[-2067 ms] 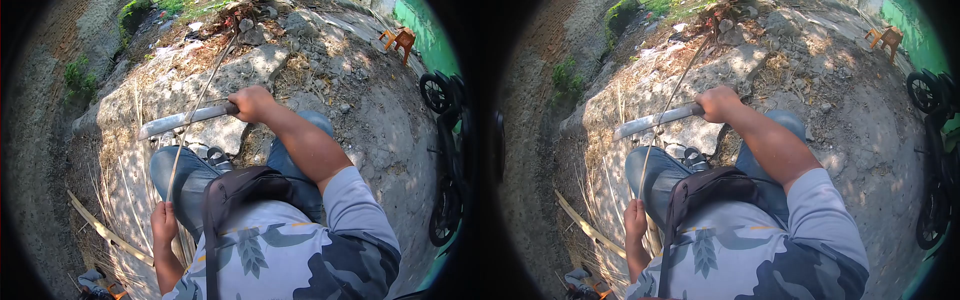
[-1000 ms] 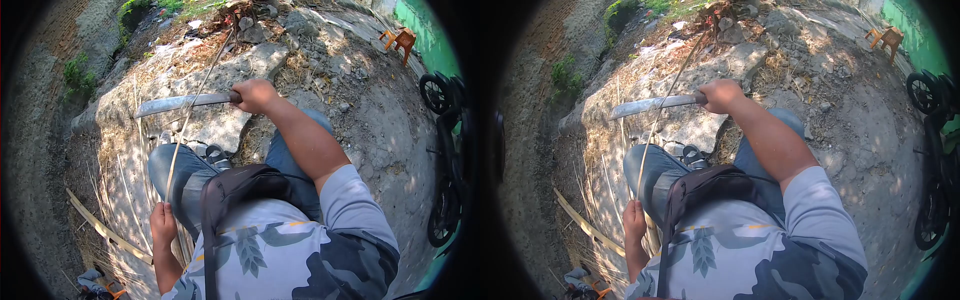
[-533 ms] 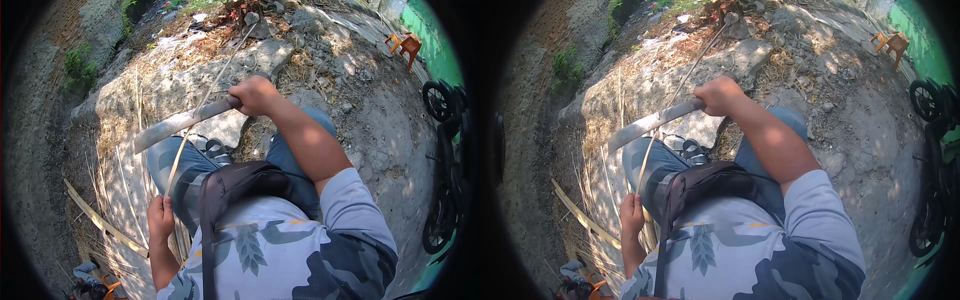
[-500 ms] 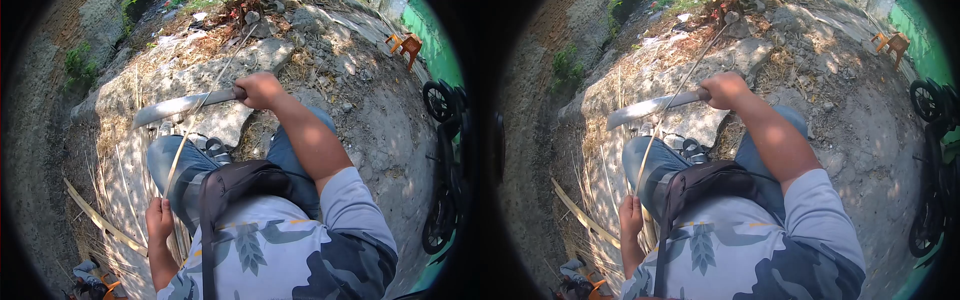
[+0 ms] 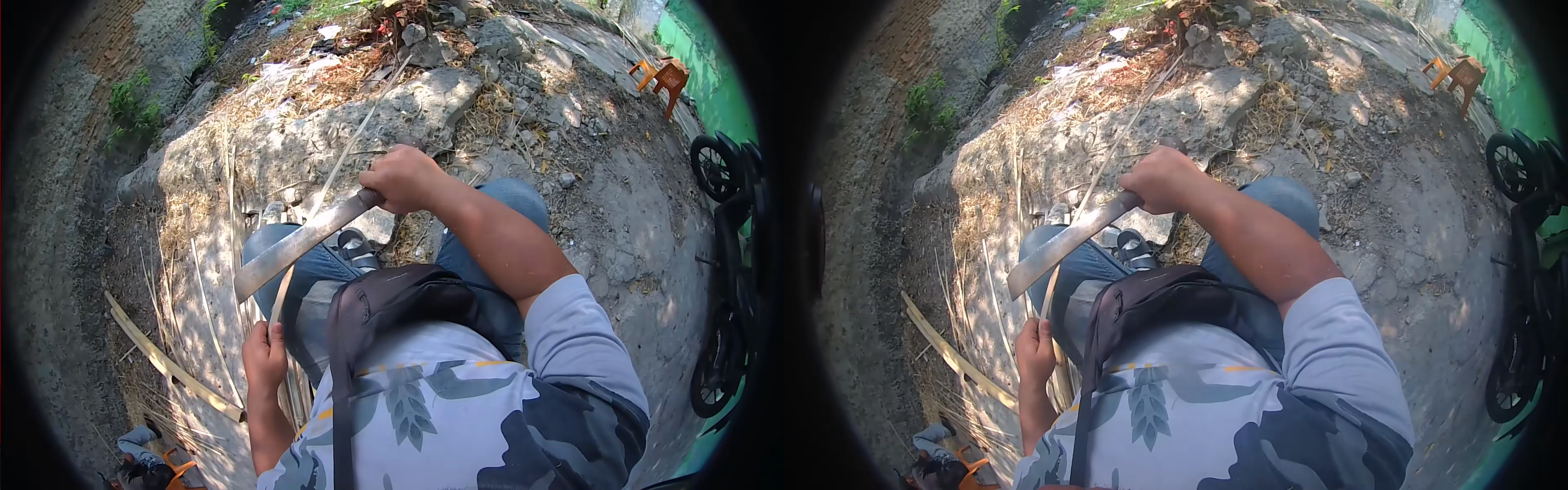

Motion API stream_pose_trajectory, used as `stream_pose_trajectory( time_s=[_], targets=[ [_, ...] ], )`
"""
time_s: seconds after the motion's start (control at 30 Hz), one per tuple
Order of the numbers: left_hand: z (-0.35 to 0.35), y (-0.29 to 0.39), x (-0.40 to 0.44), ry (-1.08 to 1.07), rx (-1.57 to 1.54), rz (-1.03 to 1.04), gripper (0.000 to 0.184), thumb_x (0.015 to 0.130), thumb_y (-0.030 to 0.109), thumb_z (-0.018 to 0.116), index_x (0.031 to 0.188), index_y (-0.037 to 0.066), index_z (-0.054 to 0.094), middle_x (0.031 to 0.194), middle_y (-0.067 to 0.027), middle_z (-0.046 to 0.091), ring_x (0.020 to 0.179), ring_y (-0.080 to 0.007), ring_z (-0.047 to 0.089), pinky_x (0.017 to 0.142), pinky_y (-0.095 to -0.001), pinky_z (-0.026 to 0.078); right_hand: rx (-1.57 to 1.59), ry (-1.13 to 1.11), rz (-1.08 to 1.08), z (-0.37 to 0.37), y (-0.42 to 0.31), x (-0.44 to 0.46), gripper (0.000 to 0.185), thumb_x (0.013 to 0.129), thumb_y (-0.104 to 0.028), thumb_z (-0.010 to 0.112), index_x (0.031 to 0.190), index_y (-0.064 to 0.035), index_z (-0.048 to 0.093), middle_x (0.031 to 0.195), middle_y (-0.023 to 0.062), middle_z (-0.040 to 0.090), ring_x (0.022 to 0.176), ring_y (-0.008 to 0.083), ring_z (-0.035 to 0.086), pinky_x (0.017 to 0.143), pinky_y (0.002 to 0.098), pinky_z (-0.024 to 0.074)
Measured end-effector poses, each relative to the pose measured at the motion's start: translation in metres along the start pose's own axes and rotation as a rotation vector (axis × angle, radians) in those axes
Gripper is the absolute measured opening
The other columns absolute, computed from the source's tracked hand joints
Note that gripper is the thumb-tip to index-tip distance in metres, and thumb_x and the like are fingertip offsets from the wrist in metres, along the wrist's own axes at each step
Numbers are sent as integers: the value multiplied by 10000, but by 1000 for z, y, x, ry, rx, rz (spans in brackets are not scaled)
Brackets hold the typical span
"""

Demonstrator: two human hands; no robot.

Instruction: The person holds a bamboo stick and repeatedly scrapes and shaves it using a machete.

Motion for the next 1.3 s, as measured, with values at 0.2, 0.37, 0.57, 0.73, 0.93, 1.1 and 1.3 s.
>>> stream_pose_trajectory(
  time_s=[0.2,0.37,0.57,0.73,0.93,1.1,1.3],
  targets=[
    [-37,-51,-24,11,-94,-48,406,1094,313,552,824,11,540,648,-23,462,649,-107,388,580,-324,354,43,31,507,-19,73,-16,184,836,-303,735,964,-178,695,909,85,737,922,334,724,804,495,563],
    [-45,-55,-22,22,-40,-83,396,1098,298,544,827,10,532,656,8,437,674,-91,378,591,-310,345,55,8,637,-25,71,-21,215,864,-328,724,1018,-179,711,1014,95,747,996,309,731,842,484,576],
    [-24,-36,-13,47,-88,-3,411,1080,293,581,793,2,530,605,-50,458,611,-114,385,537,-341,354,79,89,195,-9,29,-8,148,777,-259,740,840,-153,659,784,77,704,785,347,708,718,492,550],
    [-36,-47,-16,17,-23,-18,445,1060,344,621,788,2,536,612,-41,473,618,-115,396,547,-337,361,-17,81,79,-9,21,-3,135,732,-219,743,825,-157,667,771,59,709,781,308,705,746,453,540],
    [-64,-61,-25,30,1,-85,425,1048,336,625,800,0,546,598,-69,507,585,-150,441,547,-360,375,104,109,648,-28,88,-28,193,818,-305,714,975,-192,716,930,98,744,928,341,727,822,502,566],
    [-58,-64,-20,122,85,8,418,1044,314,620,783,2,523,582,-95,484,568,-168,395,531,-376,356,126,26,716,-29,77,-29,219,834,-316,701,1009,-187,718,991,109,743,982,345,720,846,505,568],
    [-50,-67,-27,138,34,-42,424,1043,305,625,770,1,509,580,-99,467,569,-166,393,524,-377,347,194,103,650,-23,79,-25,295,863,-406,748,1029,-165,707,928,132,736,930,369,719,821,501,561]
  ],
)
Point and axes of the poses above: each hand's wrist, its own x-axis towards the middle knuckle, its own z-axis out of the palm, y = z × x, the point moved 5 cm from there along x, towards the middle knuckle
